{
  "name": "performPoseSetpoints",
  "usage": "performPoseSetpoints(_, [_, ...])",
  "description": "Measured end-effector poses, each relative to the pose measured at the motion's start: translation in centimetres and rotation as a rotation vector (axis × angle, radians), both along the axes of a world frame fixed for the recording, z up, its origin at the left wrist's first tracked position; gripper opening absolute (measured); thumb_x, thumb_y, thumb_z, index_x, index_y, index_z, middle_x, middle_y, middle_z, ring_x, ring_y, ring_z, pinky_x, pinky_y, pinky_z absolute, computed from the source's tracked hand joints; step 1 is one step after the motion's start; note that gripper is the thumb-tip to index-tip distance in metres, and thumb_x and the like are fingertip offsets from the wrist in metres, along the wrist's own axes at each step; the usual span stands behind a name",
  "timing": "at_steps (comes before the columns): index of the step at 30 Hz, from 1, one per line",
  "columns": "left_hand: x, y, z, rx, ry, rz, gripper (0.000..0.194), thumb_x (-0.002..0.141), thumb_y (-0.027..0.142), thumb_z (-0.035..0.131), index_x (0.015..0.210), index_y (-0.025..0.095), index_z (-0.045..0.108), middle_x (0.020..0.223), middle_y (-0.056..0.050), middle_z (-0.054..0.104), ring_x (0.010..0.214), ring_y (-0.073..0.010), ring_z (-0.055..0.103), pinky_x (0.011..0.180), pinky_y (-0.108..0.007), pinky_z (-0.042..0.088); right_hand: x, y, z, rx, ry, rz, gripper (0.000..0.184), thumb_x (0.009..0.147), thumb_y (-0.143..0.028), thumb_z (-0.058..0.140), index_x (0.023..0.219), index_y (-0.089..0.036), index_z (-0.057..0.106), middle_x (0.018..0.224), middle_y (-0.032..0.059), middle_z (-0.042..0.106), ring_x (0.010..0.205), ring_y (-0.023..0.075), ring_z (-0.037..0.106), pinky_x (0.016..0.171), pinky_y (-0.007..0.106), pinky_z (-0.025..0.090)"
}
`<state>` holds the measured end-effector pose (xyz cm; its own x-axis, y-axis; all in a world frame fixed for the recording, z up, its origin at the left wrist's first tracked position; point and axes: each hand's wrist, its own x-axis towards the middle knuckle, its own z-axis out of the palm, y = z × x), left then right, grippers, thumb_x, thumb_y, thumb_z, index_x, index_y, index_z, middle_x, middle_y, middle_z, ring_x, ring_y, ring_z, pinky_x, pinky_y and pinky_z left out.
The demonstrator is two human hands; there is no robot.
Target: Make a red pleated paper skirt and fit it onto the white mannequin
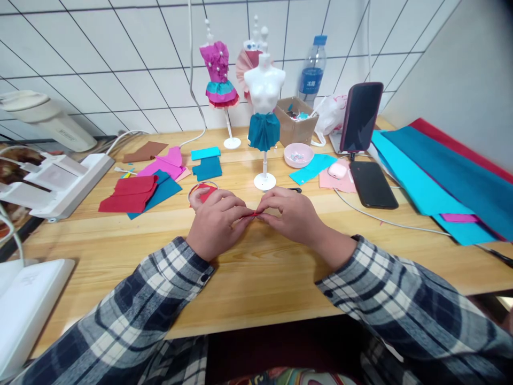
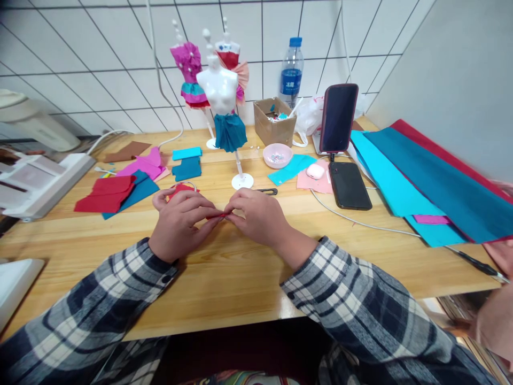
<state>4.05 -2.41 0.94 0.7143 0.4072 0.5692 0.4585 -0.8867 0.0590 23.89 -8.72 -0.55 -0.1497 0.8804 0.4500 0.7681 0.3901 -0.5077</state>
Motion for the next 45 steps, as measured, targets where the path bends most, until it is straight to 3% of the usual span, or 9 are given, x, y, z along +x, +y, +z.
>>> performPoseSetpoints(5, [-0.1,-0.1,0.0,0.020,0.004,0.004,0.008,0.086,0.031,0.067,0.082,0.029,0.074,0.083,0.003,0.075,0.087,-0.0228,0.062,0.092,-0.051,0.028,-0.4,-0.4,0.2,0.052,-0.086,-0.010,0.016,0.089,-0.029,0.062,0.100,-0.023,0.072,0.105,0.0021,0.069,0.089,0.0159,0.062,0.070,0.027,0.042])
performPoseSetpoints(10, [0.0,0.0,-0.2,0.027,0.026,0.010,0.012,0.088,0.030,0.064,0.080,0.028,0.073,0.083,0.002,0.075,0.087,-0.0232,0.061,0.092,-0.052,0.027,-0.4,-0.5,0.5,0.078,-0.237,-0.041,0.019,0.093,-0.027,0.054,0.089,-0.023,0.073,0.098,0.0012,0.069,0.083,0.0152,0.059,0.066,0.028,0.037])
performPoseSetpoints(15, [0.1,0.0,-0.4,-0.029,0.129,0.153,0.018,0.088,0.025,0.058,0.097,0.026,0.074,0.101,-0.005,0.072,0.102,-0.0303,0.056,0.092,-0.054,0.028,0.2,-0.1,0.5,-0.052,-0.347,-0.076,0.023,0.094,-0.027,0.051,0.088,-0.022,0.073,0.094,0.0036,0.069,0.082,0.0162,0.058,0.060,0.029,0.032])
performPoseSetpoints(18, [0.1,-0.2,-0.5,-0.154,0.154,0.109,0.023,0.087,0.032,0.059,0.105,0.027,0.072,0.105,-0.007,0.070,0.101,-0.0289,0.056,0.088,-0.050,0.030,0.7,0.4,0.1,-0.191,-0.313,-0.068,0.018,0.090,-0.029,0.057,0.090,-0.025,0.074,0.093,0.0027,0.068,0.083,0.0164,0.060,0.058,0.027,0.031])
performPoseSetpoints(22, [0.6,-0.6,-0.9,-0.237,0.202,0.053,0.026,0.085,0.046,0.064,0.099,0.026,0.073,0.099,-0.007,0.072,0.096,-0.0274,0.058,0.087,-0.050,0.029,1.2,0.8,-0.4,-0.311,-0.251,-0.054,0.014,0.085,-0.028,0.062,0.088,-0.027,0.076,0.091,0.0011,0.069,0.086,0.0167,0.062,0.060,0.025,0.034])
performPoseSetpoints(30, [1.2,-0.2,-1.5,-0.317,0.279,0.049,0.020,0.090,0.030,0.055,0.084,0.024,0.073,0.085,-0.005,0.074,0.086,-0.0240,0.059,0.087,-0.050,0.029,1.2,1.0,0.2,-0.467,-0.223,-0.060,0.013,0.081,-0.032,0.065,0.084,-0.029,0.077,0.088,-0.0006,0.074,0.081,0.0166,0.062,0.061,0.026,0.036])
performPoseSetpoints(34, [1.4,-0.1,-1.5,-0.331,0.285,0.052,0.020,0.089,0.030,0.055,0.080,0.022,0.071,0.083,-0.005,0.072,0.086,-0.0243,0.058,0.086,-0.050,0.030,1.1,1.0,0.2,-0.461,-0.191,-0.104,0.016,0.079,-0.040,0.067,0.080,-0.027,0.077,0.084,-0.0007,0.074,0.076,0.0161,0.062,0.059,0.026,0.036])
performPoseSetpoints(45, [1.5,0.3,-2.0,-0.465,0.221,0.141,0.019,0.087,0.036,0.059,0.082,0.022,0.070,0.094,-0.006,0.068,0.093,-0.0249,0.058,0.086,-0.050,0.028,0.6,1.4,0.7,-0.606,-0.138,-0.167,0.014,0.078,-0.032,0.067,0.069,-0.022,0.073,0.071,0.0006,0.072,0.067,0.0147,0.061,0.056,0.025,0.036])
